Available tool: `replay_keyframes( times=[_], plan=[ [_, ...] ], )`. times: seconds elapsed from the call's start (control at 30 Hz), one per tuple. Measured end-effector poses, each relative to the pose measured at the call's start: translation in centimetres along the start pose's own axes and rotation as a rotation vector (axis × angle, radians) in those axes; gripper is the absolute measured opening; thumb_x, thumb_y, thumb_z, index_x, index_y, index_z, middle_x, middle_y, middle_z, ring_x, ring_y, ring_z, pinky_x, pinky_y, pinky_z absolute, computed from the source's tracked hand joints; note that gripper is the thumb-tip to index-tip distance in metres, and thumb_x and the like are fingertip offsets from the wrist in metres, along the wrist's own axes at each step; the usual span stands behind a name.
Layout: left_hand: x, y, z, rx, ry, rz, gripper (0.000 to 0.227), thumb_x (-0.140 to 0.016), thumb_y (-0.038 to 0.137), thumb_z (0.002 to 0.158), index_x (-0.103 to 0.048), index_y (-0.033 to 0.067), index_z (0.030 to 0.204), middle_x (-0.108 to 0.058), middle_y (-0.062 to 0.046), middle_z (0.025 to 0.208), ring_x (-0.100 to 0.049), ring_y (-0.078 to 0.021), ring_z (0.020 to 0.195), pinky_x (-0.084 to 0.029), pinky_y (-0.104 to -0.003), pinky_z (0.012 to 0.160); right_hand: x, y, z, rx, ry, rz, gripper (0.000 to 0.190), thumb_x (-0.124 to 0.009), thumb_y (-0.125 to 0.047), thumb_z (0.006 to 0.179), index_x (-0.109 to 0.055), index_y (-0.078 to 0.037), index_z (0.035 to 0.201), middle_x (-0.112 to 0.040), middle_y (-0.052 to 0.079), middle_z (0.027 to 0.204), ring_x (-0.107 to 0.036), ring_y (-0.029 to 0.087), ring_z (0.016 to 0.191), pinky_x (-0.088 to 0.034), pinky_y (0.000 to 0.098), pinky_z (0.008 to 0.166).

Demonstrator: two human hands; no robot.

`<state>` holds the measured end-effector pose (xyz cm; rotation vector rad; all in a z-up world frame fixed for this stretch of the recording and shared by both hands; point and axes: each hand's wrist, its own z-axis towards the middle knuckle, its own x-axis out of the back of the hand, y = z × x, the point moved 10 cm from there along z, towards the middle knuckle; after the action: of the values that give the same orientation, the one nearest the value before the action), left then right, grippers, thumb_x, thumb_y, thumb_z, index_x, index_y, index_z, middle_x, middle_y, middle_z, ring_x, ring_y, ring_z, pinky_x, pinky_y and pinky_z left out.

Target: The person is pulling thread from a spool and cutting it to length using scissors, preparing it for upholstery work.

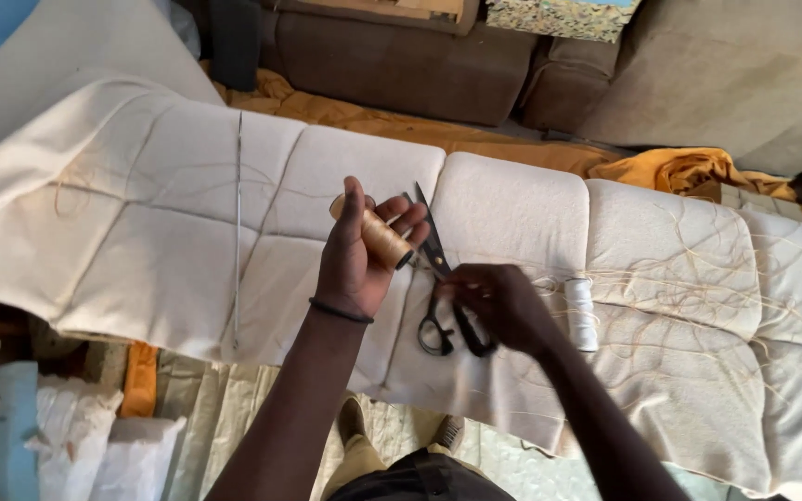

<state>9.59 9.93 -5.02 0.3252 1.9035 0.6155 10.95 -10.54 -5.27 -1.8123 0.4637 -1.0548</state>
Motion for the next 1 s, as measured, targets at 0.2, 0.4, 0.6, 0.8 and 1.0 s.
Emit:
replay_keyframes(
  times=[0.2, 0.4, 0.6, 0.8, 1.0],
  plan=[
    [2.4, 2.5, -0.1, -0.004, -0.123, 1.075, 0.041, -0.089, 0.047, 0.101, -0.071, 0.0143, 0.116, -0.077, -0.016, 0.061, -0.071, -0.0238, 0.039, -0.058, -0.030, 0.040, 10.8, 2.4, 2.0, -0.111, 0.267, -0.291, 0.023, -0.075, -0.028, 0.110, -0.089, -0.017, 0.125, -0.085, 0.027, 0.098, -0.079, 0.049, 0.091, -0.062, 0.0584, 0.090],
    [4.6, 0.7, -5.8, 0.670, -0.601, 1.530, 0.042, -0.086, 0.037, 0.101, -0.072, 0.0098, 0.129, -0.081, -0.008, 0.097, -0.064, -0.0120, 0.058, -0.050, -0.027, 0.050, 24.5, 10.3, 3.5, -0.351, 0.618, -0.850, 0.027, -0.070, -0.057, 0.120, -0.091, -0.041, 0.127, -0.089, 0.011, 0.118, -0.083, 0.041, 0.096, -0.061, 0.0547, 0.076],
    [4.9, 3.9, -2.8, 0.478, -0.568, 1.249, 0.043, -0.078, 0.042, 0.102, -0.069, 0.0095, 0.129, -0.073, -0.012, 0.073, -0.064, -0.0191, 0.058, -0.053, -0.034, 0.053, 27.9, 12.8, 2.0, -0.430, 0.751, -0.775, 0.039, -0.068, -0.050, 0.114, -0.088, -0.023, 0.095, -0.084, 0.005, 0.085, -0.078, 0.035, 0.091, -0.057, 0.0523, 0.077],
    [5.9, 6.3, 1.1, 0.279, -0.200, 1.334, 0.033, -0.069, 0.025, 0.099, -0.063, 0.0141, 0.129, -0.075, -0.007, 0.113, -0.074, -0.0198, 0.090, -0.065, -0.037, 0.075, 10.3, 0.6, -4.8, 0.012, 0.945, -0.761, 0.057, -0.096, -0.038, 0.110, -0.069, -0.003, 0.144, -0.071, 0.017, 0.127, -0.072, 0.040, 0.108, -0.057, 0.0559, 0.081],
    [4.9, 7.8, 3.0, 0.027, -0.284, 1.219, 0.057, -0.084, 0.020, 0.093, -0.071, 0.0125, 0.149, -0.086, -0.017, 0.121, -0.085, -0.0259, 0.101, -0.074, -0.041, 0.087, -6.3, 3.7, -6.2, -0.348, 0.539, -0.619, 0.065, -0.095, -0.049, 0.089, -0.076, -0.018, 0.143, -0.079, 0.011, 0.126, -0.079, 0.037, 0.122, -0.069, 0.0539, 0.095]
  ],
)
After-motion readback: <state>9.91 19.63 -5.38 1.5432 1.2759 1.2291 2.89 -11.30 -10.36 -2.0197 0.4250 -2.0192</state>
